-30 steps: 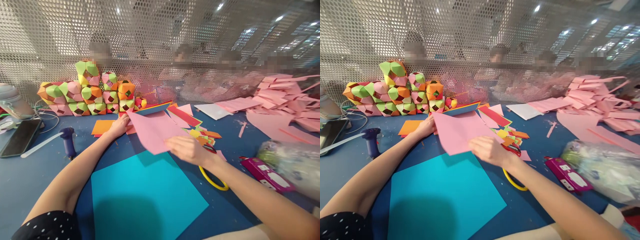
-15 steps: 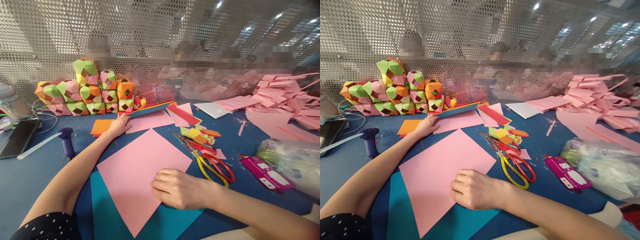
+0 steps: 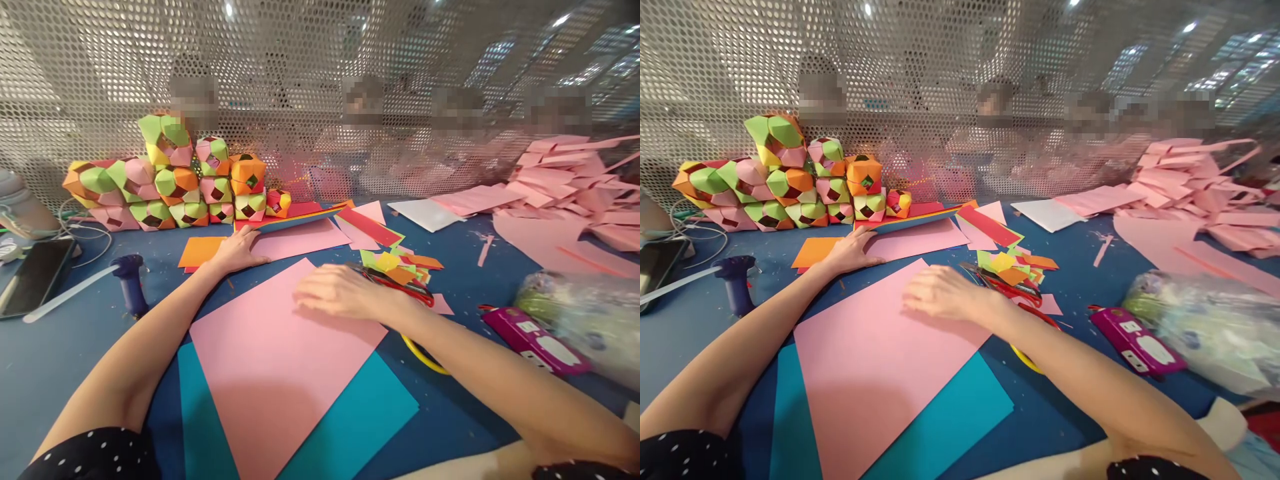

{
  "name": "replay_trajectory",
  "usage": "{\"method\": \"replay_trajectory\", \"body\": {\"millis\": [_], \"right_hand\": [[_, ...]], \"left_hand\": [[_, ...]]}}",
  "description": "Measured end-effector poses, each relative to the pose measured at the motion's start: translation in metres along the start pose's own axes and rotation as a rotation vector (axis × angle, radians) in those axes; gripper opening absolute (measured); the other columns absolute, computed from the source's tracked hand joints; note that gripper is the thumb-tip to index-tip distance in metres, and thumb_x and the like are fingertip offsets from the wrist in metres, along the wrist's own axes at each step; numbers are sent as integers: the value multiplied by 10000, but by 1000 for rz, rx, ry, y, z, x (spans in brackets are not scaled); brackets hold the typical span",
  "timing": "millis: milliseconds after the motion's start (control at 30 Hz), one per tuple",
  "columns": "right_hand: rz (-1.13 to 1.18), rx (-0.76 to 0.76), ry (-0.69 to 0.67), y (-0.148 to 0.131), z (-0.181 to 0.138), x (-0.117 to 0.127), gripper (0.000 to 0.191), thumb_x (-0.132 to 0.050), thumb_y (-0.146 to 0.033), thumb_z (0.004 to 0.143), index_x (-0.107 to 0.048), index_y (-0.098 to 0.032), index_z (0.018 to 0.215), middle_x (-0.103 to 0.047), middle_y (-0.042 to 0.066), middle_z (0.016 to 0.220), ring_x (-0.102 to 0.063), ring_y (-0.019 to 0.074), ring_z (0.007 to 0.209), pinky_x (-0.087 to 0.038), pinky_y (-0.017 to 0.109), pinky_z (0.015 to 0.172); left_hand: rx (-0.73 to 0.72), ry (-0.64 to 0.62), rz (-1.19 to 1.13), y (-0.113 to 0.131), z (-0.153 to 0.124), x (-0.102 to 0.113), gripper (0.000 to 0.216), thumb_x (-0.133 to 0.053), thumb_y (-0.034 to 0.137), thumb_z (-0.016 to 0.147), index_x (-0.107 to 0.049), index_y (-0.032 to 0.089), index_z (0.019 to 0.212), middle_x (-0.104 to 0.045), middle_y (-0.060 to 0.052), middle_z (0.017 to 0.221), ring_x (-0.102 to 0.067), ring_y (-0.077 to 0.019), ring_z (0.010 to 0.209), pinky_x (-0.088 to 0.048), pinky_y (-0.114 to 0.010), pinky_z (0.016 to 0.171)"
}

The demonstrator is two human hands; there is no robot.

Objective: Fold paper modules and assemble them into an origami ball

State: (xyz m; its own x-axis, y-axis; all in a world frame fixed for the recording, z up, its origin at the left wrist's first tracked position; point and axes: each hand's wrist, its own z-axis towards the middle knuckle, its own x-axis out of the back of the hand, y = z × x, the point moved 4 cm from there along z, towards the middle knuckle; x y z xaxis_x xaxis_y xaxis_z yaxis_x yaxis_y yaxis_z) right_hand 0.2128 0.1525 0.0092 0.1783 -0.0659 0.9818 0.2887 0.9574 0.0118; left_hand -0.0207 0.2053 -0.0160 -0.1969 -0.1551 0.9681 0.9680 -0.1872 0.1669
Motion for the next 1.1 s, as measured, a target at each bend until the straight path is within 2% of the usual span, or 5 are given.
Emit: {"method": "replay_trajectory", "body": {"millis": [133, 333, 633, 833, 1100], "right_hand": [[-84, -340, -30, 62, 5, -15, 250, -472, -176, 922, -716, -158, 975, -718, 109, 1031, -646, 230, 965, -467, 327, 825], [-79, -447, 51, 99, 6, -33, 320, -449, -70, 868, -707, -157, 1036, -702, 104, 1093, -623, 227, 1045, -478, 332, 883], [-52, -452, 206, 95, 13, -19, 306, -433, -122, 914, -696, -157, 1068, -693, 100, 1104, -613, 221, 1058, -477, 320, 906], [-36, -445, 171, 87, 19, -28, 297, -471, -99, 879, -721, -177, 1020, -726, 61, 1024, -667, 198, 945, -490, 274, 829], [-52, -431, 170, 88, 25, -35, 339, -444, -84, 883, -697, -152, 1097, -702, 95, 1054, -641, 210, 1022, -477, 281, 874]], "left_hand": [[-9, -7, 6, 1, -1, 2, 851, -592, 716, 711, -436, 235, 1395, -454, -88, 1427, -475, -326, 1292, -471, -420, 990], [-6, -1, 18, 1, -2, 0, 804, -570, 702, 735, -458, 244, 1385, -479, -83, 1400, -501, -333, 1258, -480, -419, 966], [-18, 34, 6, 0, -1, 0, 673, -444, 653, 843, -500, 220, 1356, -526, -78, 1353, -544, -299, 1222, -491, -372, 941], [-19, 35, -11, -1, 0, 1, 674, -430, 656, 856, -500, 213, 1360, -518, -82, 1374, -544, -291, 1227, -484, -360, 953], [3, 31, -29, -4, 1, 2, 627, -451, 610, 868, -495, 237, 1370, -520, -66, 1383, -550, -287, 1227, -480, -357, 968]]}}
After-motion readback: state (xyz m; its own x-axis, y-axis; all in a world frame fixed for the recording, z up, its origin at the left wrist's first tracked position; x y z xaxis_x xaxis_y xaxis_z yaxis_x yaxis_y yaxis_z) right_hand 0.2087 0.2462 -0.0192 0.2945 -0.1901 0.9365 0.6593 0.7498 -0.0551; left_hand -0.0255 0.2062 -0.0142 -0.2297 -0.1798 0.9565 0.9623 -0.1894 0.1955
